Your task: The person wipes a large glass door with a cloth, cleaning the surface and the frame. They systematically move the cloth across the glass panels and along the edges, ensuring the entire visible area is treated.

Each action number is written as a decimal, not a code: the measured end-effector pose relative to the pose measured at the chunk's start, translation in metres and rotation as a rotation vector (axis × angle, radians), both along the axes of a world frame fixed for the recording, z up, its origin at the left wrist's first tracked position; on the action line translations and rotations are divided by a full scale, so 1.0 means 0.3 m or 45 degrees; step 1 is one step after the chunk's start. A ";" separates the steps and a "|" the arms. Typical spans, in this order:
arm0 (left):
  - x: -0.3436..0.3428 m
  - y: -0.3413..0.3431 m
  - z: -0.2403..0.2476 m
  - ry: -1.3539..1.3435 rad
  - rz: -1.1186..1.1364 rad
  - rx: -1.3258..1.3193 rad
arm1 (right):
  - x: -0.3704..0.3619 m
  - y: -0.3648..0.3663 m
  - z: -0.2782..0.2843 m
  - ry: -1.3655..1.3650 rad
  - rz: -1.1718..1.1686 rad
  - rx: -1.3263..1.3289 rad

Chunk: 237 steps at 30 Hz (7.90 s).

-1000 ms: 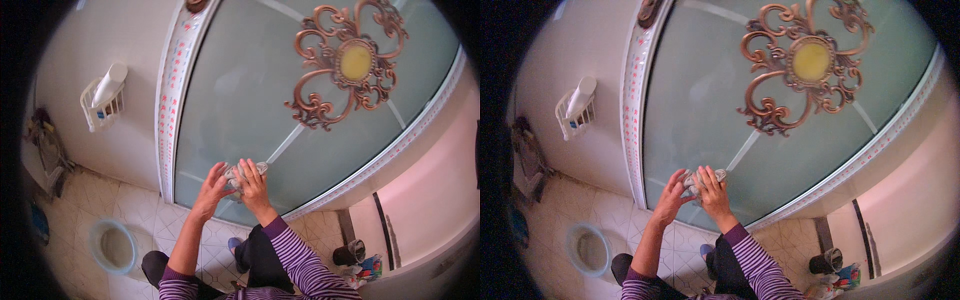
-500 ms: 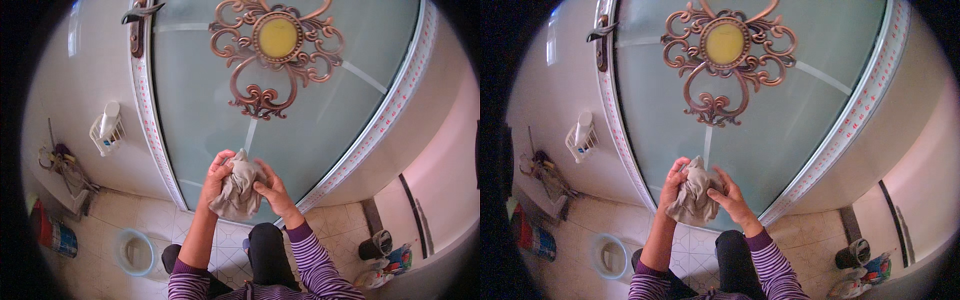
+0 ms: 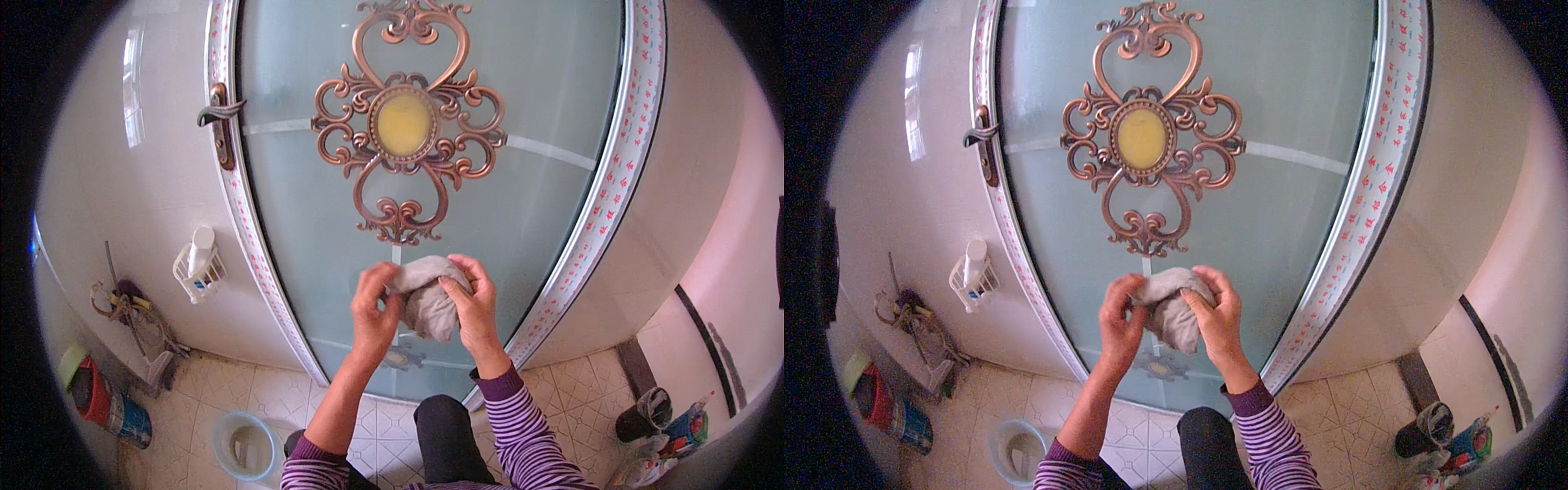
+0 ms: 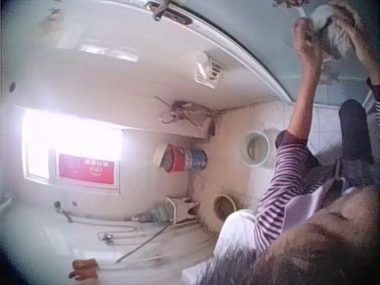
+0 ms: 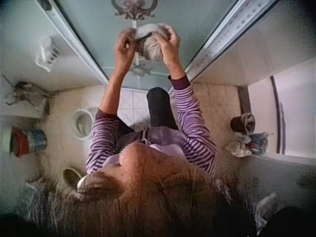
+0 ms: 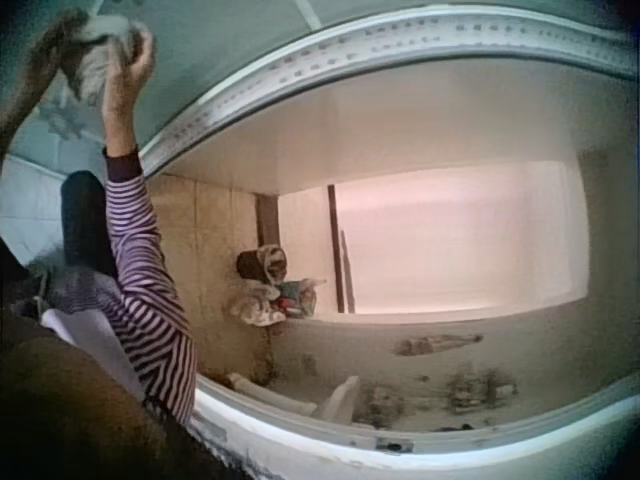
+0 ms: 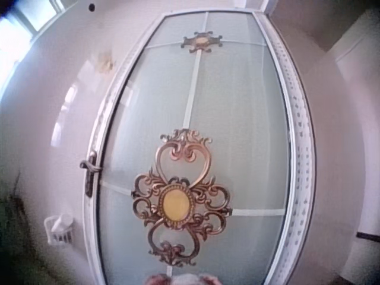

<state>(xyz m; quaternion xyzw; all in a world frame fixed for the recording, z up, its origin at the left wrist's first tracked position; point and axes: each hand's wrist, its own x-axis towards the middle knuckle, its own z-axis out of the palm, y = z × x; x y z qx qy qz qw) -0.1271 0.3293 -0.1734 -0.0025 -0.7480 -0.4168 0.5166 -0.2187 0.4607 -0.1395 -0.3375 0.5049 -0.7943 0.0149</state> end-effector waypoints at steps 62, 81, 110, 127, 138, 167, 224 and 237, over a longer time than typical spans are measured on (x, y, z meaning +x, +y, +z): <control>-0.196 -0.107 0.638 0.147 0.927 -1.085 | -0.173 -0.148 0.495 1.791 -1.410 0.532; -0.379 0.174 0.583 0.133 0.894 -1.086 | -0.281 0.158 0.421 1.593 -1.563 0.848; -0.466 0.328 0.382 -0.048 0.728 -1.316 | -0.436 0.375 0.121 1.885 -1.940 0.676; -0.485 0.378 0.144 -0.140 0.647 -1.436 | -0.399 0.444 -0.162 1.651 -1.501 0.936; -0.553 0.484 0.426 0.145 0.612 -1.186 | -0.445 0.456 0.130 1.477 -1.599 0.571; -0.340 0.512 -1.022 -0.915 -0.091 -1.355 | -0.070 0.355 -1.354 0.360 -0.943 1.480; -0.174 0.506 -0.977 -1.097 -0.026 -0.162 | -0.075 0.292 -1.312 0.800 -1.013 1.438; -0.157 0.472 -0.990 -0.931 -0.122 -0.027 | -0.066 0.302 -1.226 0.797 -0.874 1.534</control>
